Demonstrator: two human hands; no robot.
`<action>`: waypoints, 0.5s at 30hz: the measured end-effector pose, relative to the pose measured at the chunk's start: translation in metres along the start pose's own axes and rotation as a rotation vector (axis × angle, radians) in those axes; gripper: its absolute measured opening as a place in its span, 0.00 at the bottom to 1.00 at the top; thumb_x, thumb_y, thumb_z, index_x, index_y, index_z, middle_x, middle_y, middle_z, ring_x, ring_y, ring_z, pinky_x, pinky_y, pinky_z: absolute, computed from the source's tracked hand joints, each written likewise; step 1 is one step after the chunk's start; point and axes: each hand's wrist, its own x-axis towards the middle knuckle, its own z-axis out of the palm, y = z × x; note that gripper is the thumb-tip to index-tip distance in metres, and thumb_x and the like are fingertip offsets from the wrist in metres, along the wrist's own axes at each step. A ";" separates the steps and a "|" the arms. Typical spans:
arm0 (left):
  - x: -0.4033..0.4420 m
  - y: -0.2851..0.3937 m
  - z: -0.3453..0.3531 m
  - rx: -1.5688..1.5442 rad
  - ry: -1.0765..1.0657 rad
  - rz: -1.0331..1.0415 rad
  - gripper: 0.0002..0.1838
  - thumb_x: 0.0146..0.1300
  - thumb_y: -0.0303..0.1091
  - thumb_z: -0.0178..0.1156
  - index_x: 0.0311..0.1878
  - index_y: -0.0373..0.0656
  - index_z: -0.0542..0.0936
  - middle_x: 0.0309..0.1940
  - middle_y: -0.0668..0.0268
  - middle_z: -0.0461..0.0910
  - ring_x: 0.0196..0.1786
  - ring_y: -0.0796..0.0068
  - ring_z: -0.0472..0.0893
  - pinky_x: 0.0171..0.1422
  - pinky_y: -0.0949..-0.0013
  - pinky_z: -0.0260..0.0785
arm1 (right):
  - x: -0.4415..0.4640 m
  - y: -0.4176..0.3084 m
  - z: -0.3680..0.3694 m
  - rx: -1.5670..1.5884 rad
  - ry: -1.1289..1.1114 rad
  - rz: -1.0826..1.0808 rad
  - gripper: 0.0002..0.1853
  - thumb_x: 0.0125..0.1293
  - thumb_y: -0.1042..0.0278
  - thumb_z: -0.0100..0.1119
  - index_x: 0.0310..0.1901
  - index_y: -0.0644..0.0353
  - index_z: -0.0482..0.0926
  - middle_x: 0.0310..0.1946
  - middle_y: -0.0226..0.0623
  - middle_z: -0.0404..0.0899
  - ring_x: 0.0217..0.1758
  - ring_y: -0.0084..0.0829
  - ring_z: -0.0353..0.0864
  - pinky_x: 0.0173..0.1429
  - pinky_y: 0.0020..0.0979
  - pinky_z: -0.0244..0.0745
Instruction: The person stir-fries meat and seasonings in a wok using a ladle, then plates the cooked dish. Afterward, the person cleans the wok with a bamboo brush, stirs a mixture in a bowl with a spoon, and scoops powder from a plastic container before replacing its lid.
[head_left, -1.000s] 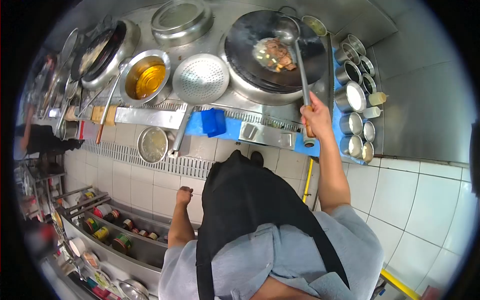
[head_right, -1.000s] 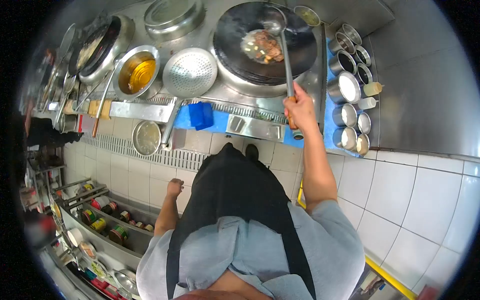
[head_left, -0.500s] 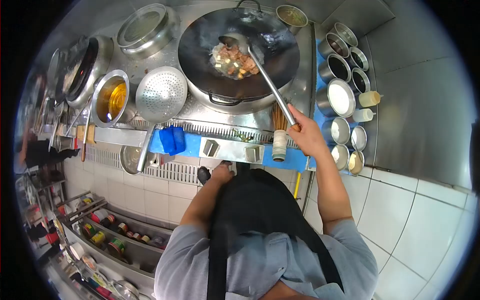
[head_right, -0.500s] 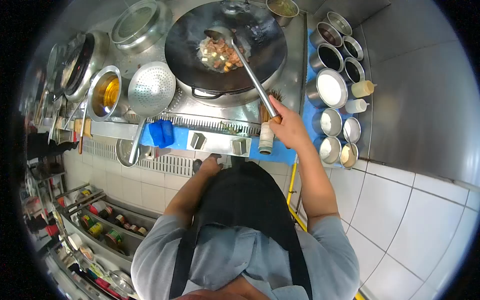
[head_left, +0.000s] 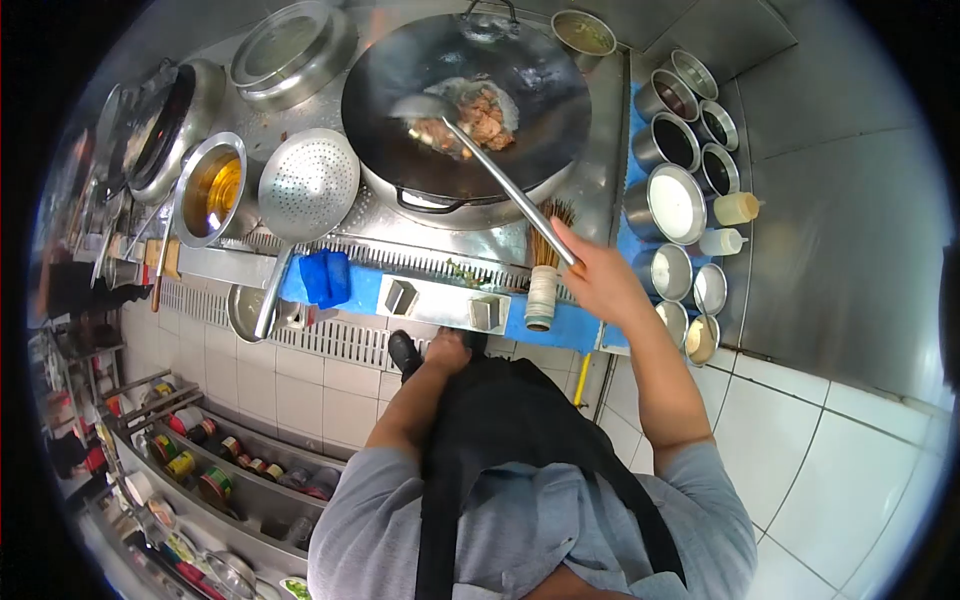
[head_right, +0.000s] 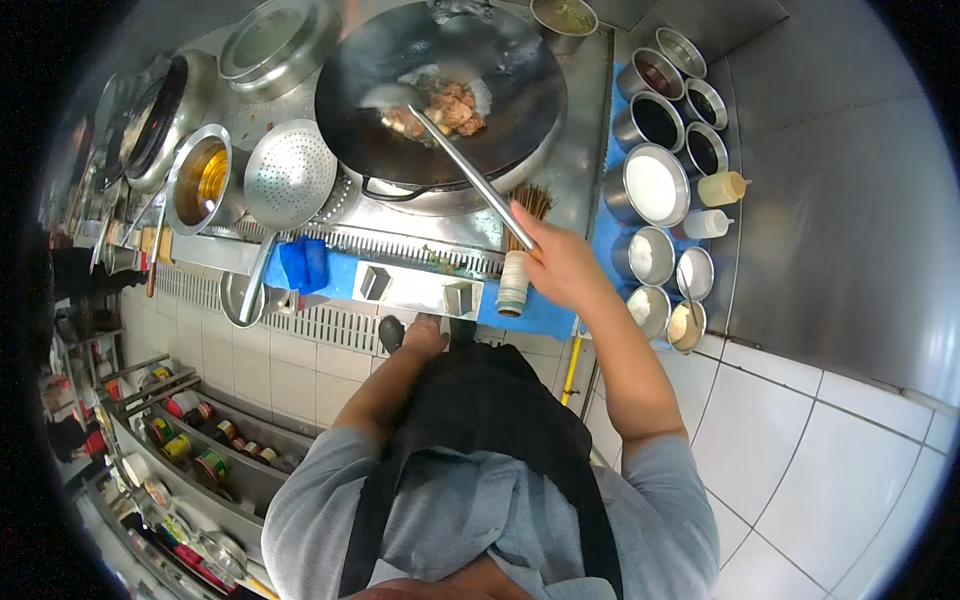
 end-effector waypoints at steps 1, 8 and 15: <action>-0.003 -0.005 0.003 -0.053 0.068 -0.020 0.33 0.67 0.48 0.64 0.70 0.36 0.75 0.68 0.48 0.79 0.72 0.47 0.75 0.79 0.53 0.67 | -0.015 -0.001 -0.005 -0.002 0.013 -0.022 0.40 0.65 0.74 0.59 0.80 0.44 0.66 0.36 0.52 0.83 0.34 0.44 0.82 0.47 0.37 0.79; -0.091 -0.037 -0.026 -0.390 0.180 -0.108 0.24 0.66 0.43 0.67 0.60 0.38 0.83 0.59 0.47 0.84 0.61 0.47 0.84 0.68 0.52 0.76 | -0.043 0.012 0.000 0.105 0.203 0.154 0.40 0.67 0.74 0.58 0.82 0.47 0.63 0.38 0.48 0.85 0.33 0.44 0.84 0.42 0.38 0.79; -0.138 -0.007 -0.112 -0.538 0.565 0.083 0.14 0.69 0.30 0.67 0.56 0.37 0.83 0.45 0.53 0.87 0.45 0.58 0.88 0.52 0.60 0.80 | -0.001 -0.003 0.013 0.576 -0.089 0.306 0.38 0.68 0.75 0.59 0.81 0.57 0.63 0.28 0.35 0.77 0.25 0.25 0.76 0.34 0.32 0.76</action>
